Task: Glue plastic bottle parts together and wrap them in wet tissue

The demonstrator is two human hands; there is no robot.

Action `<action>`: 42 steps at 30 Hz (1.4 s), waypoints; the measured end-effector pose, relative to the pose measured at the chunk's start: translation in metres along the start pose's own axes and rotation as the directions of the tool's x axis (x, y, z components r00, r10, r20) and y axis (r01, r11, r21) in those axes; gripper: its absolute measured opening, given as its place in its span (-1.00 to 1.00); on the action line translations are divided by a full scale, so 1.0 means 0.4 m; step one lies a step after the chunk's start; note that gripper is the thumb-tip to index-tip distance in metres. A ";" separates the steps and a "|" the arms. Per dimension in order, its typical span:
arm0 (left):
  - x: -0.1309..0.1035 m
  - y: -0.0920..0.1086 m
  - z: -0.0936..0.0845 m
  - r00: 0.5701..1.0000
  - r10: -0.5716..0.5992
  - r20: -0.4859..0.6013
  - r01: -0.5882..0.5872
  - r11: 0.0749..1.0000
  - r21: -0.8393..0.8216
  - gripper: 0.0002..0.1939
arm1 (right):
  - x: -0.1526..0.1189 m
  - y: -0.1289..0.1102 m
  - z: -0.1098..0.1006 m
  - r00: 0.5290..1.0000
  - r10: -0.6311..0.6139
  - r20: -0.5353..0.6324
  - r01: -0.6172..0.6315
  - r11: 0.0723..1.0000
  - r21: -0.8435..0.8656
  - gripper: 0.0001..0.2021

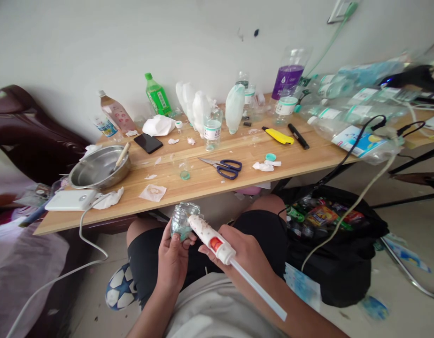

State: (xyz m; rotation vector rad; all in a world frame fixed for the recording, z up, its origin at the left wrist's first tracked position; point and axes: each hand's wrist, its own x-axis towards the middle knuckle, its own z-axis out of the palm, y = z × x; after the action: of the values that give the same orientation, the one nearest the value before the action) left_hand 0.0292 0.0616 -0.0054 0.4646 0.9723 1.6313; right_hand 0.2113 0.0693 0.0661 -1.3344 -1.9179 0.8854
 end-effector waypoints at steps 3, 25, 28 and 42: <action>0.000 -0.001 -0.001 1.000 -0.003 0.015 0.003 1.000 -0.004 -0.48 | 0.001 0.001 0.001 1.000 -0.014 -0.006 0.014 1.000 0.002 -0.64; -0.005 -0.003 0.001 0.995 -0.019 0.101 0.015 0.999 0.043 -0.63 | 0.008 -0.008 -0.004 0.999 -0.015 -0.039 0.016 1.000 0.020 -0.59; -0.005 -0.006 -0.002 0.995 -0.024 0.093 0.021 0.999 0.037 -0.62 | 0.003 -0.005 -0.005 0.999 -0.033 -0.031 0.034 0.999 0.028 -0.61; -0.009 -0.008 0.002 0.994 -0.034 0.108 0.032 0.999 0.020 -0.61 | -0.003 -0.007 -0.001 1.000 -0.006 -0.002 0.006 0.999 0.044 -0.59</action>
State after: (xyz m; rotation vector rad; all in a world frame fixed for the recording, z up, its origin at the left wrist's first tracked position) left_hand 0.0325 0.0587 -0.0068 0.5414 0.9092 1.5527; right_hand 0.2104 0.0676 0.0687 -1.3026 -1.8890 0.9178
